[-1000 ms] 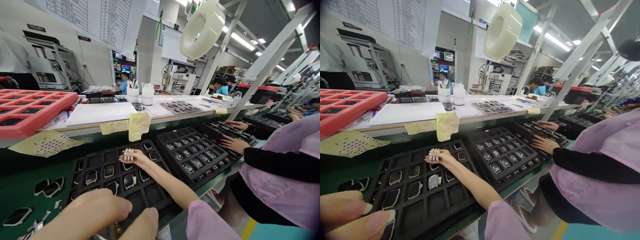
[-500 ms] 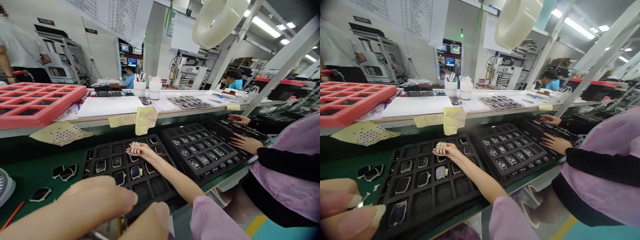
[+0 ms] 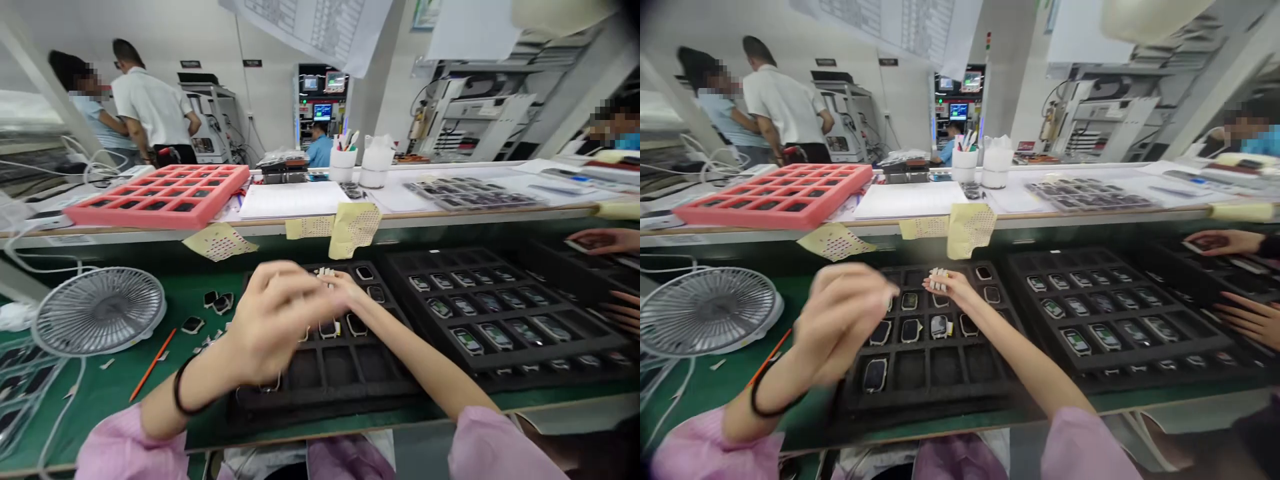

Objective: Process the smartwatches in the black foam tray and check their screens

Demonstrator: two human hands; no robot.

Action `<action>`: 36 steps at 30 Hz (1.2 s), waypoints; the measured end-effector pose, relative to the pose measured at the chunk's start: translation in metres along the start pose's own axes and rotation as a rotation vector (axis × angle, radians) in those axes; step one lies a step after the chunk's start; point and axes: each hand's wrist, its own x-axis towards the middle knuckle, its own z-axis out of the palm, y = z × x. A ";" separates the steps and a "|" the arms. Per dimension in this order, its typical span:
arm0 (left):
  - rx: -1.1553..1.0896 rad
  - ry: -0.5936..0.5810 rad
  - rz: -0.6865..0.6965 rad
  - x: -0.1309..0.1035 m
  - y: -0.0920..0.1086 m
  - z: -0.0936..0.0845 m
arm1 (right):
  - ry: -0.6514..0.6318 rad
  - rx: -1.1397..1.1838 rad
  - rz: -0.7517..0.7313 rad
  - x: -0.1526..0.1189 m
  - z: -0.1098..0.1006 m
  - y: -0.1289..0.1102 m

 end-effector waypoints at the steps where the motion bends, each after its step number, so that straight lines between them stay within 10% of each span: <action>1: 0.156 -0.050 0.121 0.021 -0.005 -0.004 | -0.012 -0.007 0.007 0.002 0.001 0.000; 3: 0.380 -0.052 0.254 0.059 -0.030 -0.015 | -0.037 -0.027 0.020 0.008 0.004 0.001; 6: 0.553 -0.005 0.106 0.099 -0.086 -0.030 | -0.069 -0.059 0.028 0.020 0.012 0.005; 13: 0.582 0.009 0.022 0.128 -0.163 -0.032 | -0.095 -0.095 0.013 0.045 0.030 0.020; 25: 0.400 -0.423 0.274 0.121 -0.138 -0.021 | -0.130 -0.141 0.028 0.051 0.015 0.017; 36: 0.527 -0.369 0.296 0.153 -0.142 0.018 | 0.115 -0.474 -0.184 0.056 -0.031 0.001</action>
